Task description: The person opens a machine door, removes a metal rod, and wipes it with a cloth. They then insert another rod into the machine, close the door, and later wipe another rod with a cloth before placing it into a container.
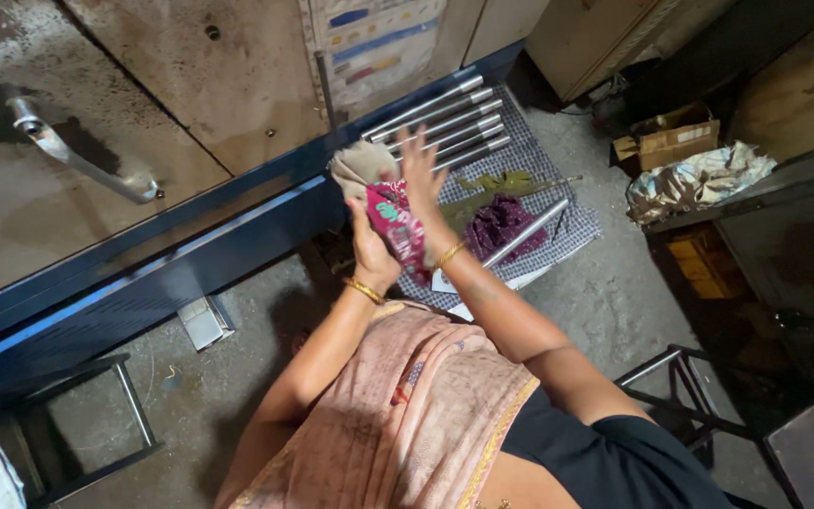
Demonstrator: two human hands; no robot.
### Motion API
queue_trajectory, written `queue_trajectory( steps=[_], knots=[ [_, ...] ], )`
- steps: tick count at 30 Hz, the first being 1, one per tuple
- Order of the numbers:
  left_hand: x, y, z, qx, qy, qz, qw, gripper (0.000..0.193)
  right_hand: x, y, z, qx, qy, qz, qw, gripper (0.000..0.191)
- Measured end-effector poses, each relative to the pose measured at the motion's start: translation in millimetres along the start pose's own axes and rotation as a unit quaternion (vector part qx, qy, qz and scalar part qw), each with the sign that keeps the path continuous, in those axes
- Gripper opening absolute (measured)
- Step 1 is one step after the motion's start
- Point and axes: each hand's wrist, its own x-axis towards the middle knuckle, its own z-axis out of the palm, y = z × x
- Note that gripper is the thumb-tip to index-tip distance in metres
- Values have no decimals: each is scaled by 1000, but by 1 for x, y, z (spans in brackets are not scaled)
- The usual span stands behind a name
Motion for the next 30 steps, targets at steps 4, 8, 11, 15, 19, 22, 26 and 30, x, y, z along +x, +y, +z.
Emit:
queue_trajectory(
  steps=[4, 8, 11, 15, 19, 22, 26, 30],
  knots=[
    [10, -5, -30, 133, -51, 24, 990, 74, -55, 15, 36, 94, -91, -108, 985, 80],
    [4, -23, -50, 380, 133, 48, 914, 60, -74, 60, 55, 175, -163, -172, 956, 72],
    [4, -25, -53, 432, 232, -11, 872, 64, -81, 68, 71, 155, -216, -150, 952, 65],
    [9, -13, -43, 127, 165, -39, 977, 54, -87, 83, 66, 117, -269, -118, 949, 57],
    [14, 33, -29, 70, 121, -51, 989, 56, -65, 93, 22, 269, -282, -181, 903, 49],
    [5, 74, -27, 82, 52, -16, 995, 56, -65, 116, -11, 372, -181, -84, 907, 43],
    [-19, 96, -35, 154, 12, -52, 987, 56, -88, 164, -18, 114, 50, 192, 974, 39],
    [-32, 74, -37, 178, 9, -110, 978, 55, -115, 185, 3, 115, 40, 246, 962, 74]
  ],
)
